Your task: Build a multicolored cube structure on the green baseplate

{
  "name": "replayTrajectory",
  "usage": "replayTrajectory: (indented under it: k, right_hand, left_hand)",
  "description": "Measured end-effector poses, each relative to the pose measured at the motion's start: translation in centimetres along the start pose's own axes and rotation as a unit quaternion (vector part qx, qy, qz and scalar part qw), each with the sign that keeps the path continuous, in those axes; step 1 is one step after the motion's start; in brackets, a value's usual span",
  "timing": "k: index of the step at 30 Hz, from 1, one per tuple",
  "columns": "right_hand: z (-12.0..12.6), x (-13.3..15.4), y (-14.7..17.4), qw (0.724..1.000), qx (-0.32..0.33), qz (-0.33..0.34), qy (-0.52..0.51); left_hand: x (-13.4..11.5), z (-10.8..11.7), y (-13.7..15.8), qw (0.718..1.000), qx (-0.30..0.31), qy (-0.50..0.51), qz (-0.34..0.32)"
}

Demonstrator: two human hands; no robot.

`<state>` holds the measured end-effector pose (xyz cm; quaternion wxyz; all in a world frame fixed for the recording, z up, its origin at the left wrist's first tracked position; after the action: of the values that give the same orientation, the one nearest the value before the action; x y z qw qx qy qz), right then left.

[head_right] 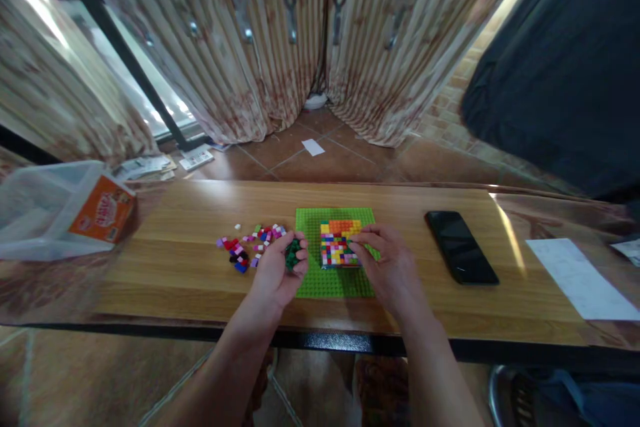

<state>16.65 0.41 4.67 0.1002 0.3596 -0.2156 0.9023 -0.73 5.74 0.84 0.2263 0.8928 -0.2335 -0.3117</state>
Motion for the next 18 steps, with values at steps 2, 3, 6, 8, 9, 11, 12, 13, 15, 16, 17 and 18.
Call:
replayTrajectory:
  k: [2,3,6,8,9,11,12,13,15,16,17,18]
  right_hand:
    - [-0.5,0.2,-0.4,1.000,0.009,0.009,-0.003]
    - [-0.7,0.3,-0.6,1.000,0.012,0.012,-0.001]
    - [-0.9,0.6,-1.1,1.000,0.004,0.014,0.011]
    - [-1.1,0.7,-1.3,1.000,0.000,0.013,0.013]
    - [-1.2,0.7,-1.4,1.000,-0.004,0.007,0.011]
    - [-1.4,0.4,-1.5,1.000,-0.014,-0.016,-0.002]
    - [-1.5,0.2,-1.5,0.999,-0.018,-0.033,-0.012]
    - [-1.6,-0.1,-1.5,0.998,-0.023,-0.052,-0.024]
    - [-1.9,-0.5,-1.4,0.994,-0.033,-0.086,-0.052]
    - [-2.0,-0.7,-1.4,0.992,-0.037,-0.101,-0.066]
    - [-2.1,-0.9,-1.3,0.989,-0.042,-0.115,-0.082]
    - [-2.2,-1.0,-1.2,0.986,-0.046,-0.130,-0.098]
  left_hand:
    - [0.3,-0.4,-0.1,1.000,0.005,-0.003,0.001]
    - [0.5,-0.6,-0.2,1.000,0.006,-0.004,0.001]
    - [0.7,-0.9,-0.4,1.000,0.012,-0.008,0.000]
    - [0.8,-0.9,-0.5,1.000,0.015,-0.007,0.001]
    - [0.8,-1.0,-0.5,1.000,0.016,-0.008,0.002]
    - [0.8,-1.0,-0.6,1.000,0.017,-0.009,0.003]
    - [0.7,-1.0,-0.6,1.000,0.017,-0.010,0.002]
    - [0.7,-0.9,-0.6,1.000,0.015,-0.011,0.001]
    - [0.6,-0.8,-0.6,1.000,0.012,-0.012,0.000]
    - [0.6,-0.7,-0.6,1.000,0.010,-0.011,0.000]
    - [0.6,-0.7,-0.6,1.000,0.010,-0.010,0.000]
    - [0.6,-0.6,-0.6,1.000,0.010,-0.009,0.000]
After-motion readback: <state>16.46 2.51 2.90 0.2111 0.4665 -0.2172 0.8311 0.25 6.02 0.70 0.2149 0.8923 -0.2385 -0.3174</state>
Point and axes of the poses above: each hand's wrist, its own y-axis away from the middle knuckle, its own z-axis out of the back of the hand, x = y × z, the point moved 6 cm from there along -y, towards the middle knuckle, and after that the axes turned 8 degrees about -z, right-handed, at the moved point
